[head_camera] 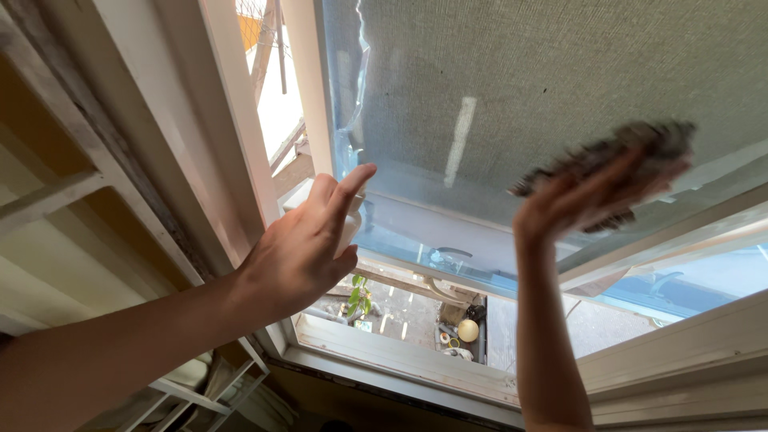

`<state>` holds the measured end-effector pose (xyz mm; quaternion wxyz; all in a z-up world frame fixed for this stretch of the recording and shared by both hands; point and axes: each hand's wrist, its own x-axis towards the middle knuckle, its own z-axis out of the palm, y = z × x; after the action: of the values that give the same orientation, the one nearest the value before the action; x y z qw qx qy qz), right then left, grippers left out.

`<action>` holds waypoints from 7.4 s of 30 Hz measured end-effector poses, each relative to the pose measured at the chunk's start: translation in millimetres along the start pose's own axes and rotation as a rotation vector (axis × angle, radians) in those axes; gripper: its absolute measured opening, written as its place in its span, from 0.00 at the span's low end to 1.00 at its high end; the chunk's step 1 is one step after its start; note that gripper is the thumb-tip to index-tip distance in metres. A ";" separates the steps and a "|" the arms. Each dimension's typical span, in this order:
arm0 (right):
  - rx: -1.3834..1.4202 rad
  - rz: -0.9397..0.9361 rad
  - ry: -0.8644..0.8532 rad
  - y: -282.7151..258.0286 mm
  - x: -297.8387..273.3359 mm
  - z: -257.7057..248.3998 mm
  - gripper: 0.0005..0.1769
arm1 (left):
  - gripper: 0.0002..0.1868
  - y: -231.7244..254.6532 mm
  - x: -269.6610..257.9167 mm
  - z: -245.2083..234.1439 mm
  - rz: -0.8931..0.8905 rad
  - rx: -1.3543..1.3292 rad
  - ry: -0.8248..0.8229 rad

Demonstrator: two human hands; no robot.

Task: The person cleans a window by spraying a cleaning solution from a white bottle and wiping the glass with a cloth. The person repeatedly sprays and wipes the same window pane, focusing on different sections of the glass.

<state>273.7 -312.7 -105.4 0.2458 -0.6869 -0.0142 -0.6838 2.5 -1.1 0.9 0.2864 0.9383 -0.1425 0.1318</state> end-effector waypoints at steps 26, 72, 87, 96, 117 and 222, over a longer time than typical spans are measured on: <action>0.046 -0.318 0.024 -54.0 24.4 28.5 0.31 | 0.49 -4.7 -2.4 1.8 0.124 0.022 0.023; 0.147 -0.440 -0.043 -130.4 0.4 32.5 0.41 | 0.49 -10.2 -8.8 1.3 0.162 0.005 0.070; 0.176 -0.484 -0.175 -51.5 -59.1 1.4 0.32 | 0.50 -14.8 -7.7 7.5 0.252 0.048 0.148; 0.174 -0.610 -0.447 -205.5 -57.9 26.7 0.25 | 0.50 -21.7 -10.8 8.8 0.349 0.071 0.249; 0.046 -0.267 0.074 -65.0 31.9 26.9 0.27 | 0.50 -17.5 -8.3 7.5 0.346 0.055 0.194; 0.121 -0.277 0.125 -77.4 94.0 5.1 0.26 | 0.50 -7.9 -9.4 10.9 0.384 0.066 0.231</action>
<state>257.0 -272.6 8.5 0.1904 -0.6184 -0.1344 -0.7505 -1.6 0.8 -14.9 0.2398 0.8813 -0.2805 0.2953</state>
